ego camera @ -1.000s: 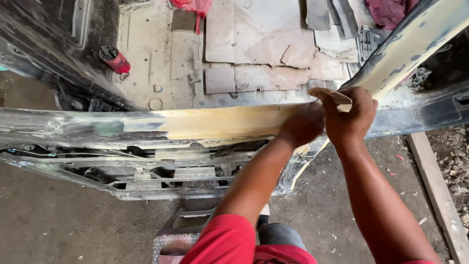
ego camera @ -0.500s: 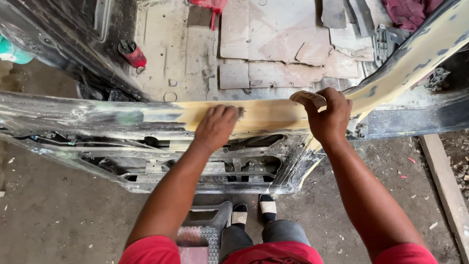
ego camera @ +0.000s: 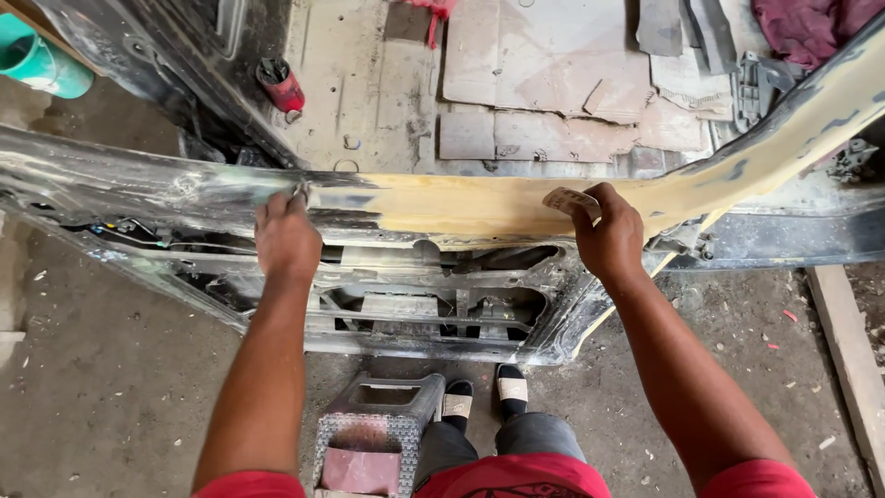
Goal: The person sands a yellow car bumper using a sanding block held in both hands. They move the block back and forth along the surface of the bumper to smooth it out.
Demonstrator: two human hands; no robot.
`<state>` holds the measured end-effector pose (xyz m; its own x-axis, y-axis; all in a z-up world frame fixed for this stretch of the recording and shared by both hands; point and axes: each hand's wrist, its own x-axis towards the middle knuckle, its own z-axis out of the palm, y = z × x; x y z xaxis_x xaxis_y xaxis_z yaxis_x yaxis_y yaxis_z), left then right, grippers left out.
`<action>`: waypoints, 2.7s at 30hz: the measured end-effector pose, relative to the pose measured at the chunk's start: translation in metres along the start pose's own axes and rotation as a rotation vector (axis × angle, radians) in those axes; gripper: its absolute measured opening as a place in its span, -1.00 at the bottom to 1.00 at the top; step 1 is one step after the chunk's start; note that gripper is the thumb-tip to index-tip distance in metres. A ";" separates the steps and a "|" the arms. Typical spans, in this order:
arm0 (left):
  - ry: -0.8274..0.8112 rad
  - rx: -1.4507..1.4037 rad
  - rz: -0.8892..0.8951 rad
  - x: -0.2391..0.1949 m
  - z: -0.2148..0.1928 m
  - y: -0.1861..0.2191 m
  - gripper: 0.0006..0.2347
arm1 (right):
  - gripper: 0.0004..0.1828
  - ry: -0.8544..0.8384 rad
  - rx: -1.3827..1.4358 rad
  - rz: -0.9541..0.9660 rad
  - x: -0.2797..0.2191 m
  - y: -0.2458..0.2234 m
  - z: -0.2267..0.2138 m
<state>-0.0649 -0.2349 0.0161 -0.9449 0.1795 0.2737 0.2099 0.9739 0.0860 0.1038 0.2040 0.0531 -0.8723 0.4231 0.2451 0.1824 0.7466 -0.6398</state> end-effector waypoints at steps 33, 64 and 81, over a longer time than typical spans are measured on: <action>-0.547 -1.619 -0.525 -0.080 0.024 0.145 -0.38 | -0.83 -0.807 0.701 0.079 -0.018 -0.064 0.067; 0.227 -0.313 0.710 0.031 0.024 0.185 -0.88 | -0.64 0.005 -0.365 -0.288 0.041 -0.017 0.075; 0.277 -0.341 0.713 0.043 0.008 0.147 -0.84 | -0.48 0.032 -0.378 -0.285 0.036 -0.034 0.088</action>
<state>-0.0767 -0.0832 0.0327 -0.4705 0.6524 0.5941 0.8403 0.5367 0.0761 0.0262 0.1485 0.0198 -0.8984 0.1856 0.3979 0.0956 0.9672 -0.2354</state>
